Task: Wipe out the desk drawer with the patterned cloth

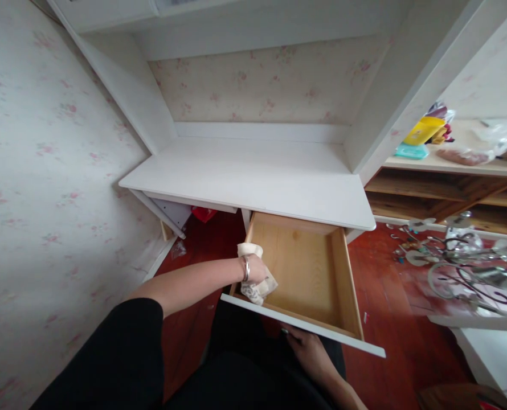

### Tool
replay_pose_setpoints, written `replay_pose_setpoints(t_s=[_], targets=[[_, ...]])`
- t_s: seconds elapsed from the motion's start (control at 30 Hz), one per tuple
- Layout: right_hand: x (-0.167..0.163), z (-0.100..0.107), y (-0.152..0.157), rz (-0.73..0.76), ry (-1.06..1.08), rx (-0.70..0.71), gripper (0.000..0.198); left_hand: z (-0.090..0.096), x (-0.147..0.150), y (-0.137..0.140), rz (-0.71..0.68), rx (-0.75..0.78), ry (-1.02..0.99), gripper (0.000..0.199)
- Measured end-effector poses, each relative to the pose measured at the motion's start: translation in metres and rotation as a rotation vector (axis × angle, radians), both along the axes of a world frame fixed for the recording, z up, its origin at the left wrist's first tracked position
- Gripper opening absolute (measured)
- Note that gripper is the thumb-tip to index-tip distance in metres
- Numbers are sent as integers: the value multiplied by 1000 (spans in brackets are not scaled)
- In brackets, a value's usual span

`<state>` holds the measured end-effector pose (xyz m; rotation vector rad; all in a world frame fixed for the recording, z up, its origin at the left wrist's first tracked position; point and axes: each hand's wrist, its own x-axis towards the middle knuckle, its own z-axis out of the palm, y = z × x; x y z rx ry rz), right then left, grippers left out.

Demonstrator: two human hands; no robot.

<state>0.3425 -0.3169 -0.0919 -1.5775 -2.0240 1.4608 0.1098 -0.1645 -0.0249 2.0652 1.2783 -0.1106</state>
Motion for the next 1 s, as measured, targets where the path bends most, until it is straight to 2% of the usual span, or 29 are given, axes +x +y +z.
replay_pose_setpoints(t_s=[0.07,0.17,0.3,0.4,0.47,0.67,0.83,1.0], targets=[[-1,0,0,-5,6,5,40,-4,-14,5,-119,62,120,24],[-3,5,0,-12,19,7,40,-12,-17,24,-268,182,282,21],[-4,17,-1,-36,2,-1,41,-17,-10,70,-344,337,448,11],[-5,22,-3,-57,-5,-2,42,-13,-12,104,-380,430,507,27],[-6,22,-4,-74,2,-6,42,-9,-16,117,-394,488,513,29],[-4,16,-6,-71,17,-3,42,5,-29,113,-366,636,429,15],[-1,15,-1,-37,36,24,41,21,-58,102,-294,760,317,29],[0,14,-2,-40,48,41,40,20,-82,94,-259,737,250,45]])
